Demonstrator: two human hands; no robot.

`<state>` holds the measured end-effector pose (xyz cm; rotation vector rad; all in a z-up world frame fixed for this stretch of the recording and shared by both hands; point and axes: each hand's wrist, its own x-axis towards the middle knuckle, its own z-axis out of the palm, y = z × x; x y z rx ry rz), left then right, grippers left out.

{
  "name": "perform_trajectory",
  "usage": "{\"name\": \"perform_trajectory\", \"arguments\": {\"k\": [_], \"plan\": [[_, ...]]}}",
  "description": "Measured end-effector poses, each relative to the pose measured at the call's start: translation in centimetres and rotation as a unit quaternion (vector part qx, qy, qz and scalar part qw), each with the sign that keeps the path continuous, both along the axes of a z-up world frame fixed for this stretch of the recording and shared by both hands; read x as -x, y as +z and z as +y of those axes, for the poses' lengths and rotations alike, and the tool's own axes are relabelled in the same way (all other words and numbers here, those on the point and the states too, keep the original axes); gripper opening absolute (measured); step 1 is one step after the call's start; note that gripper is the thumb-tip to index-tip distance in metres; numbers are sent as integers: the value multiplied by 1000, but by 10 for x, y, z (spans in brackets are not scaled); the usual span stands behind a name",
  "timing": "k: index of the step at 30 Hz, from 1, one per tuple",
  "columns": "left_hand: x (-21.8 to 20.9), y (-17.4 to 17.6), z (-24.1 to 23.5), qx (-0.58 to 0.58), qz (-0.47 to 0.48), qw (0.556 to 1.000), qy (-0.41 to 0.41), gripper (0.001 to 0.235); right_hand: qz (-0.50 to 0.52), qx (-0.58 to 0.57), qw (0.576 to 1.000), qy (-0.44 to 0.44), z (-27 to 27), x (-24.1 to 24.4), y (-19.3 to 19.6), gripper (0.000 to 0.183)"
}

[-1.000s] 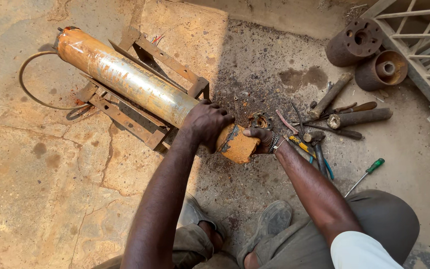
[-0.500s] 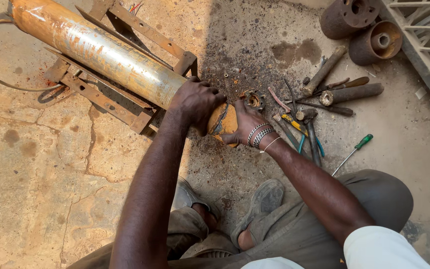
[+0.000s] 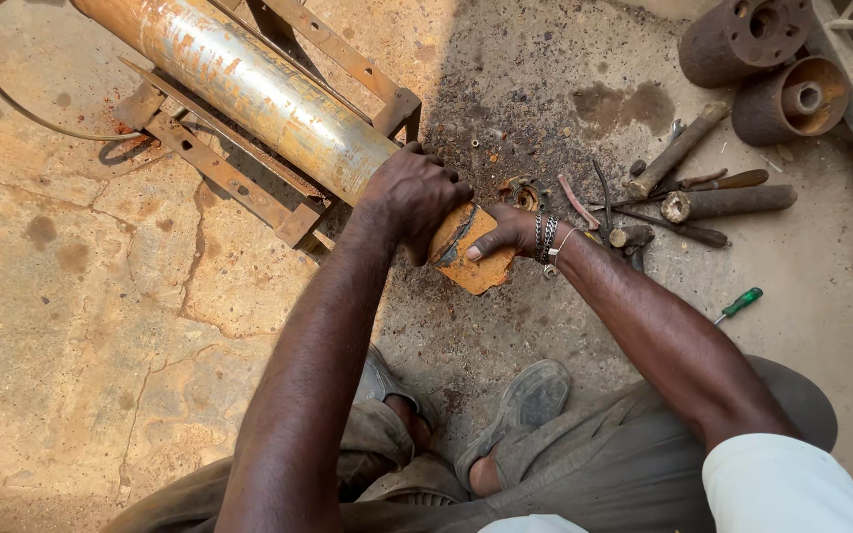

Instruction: The person is repairing a yellow metal pipe. They use pliers to remove a small metal ring and a hammer to strike the pipe's end, dislodging rust and debris.

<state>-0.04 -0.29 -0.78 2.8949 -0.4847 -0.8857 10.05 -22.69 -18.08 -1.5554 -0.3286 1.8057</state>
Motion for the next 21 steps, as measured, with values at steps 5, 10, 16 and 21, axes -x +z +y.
{"name": "perform_trajectory", "arguments": {"k": [5,10,16,21], "plan": [[12,-2,0,1,-29,1000,-7,71,-84,12,996,26,6,17,21,102],[10,-2,1,3,-31,999,-14,82,-237,40,966,94,19,28,63,115],[-1,-9,1,-10,-10,1000,-3,83,-376,62,907,182,24,15,78,128],[0,-9,0,40,-48,998,-7,73,5,-31,998,49,13,-11,38,125]]}}
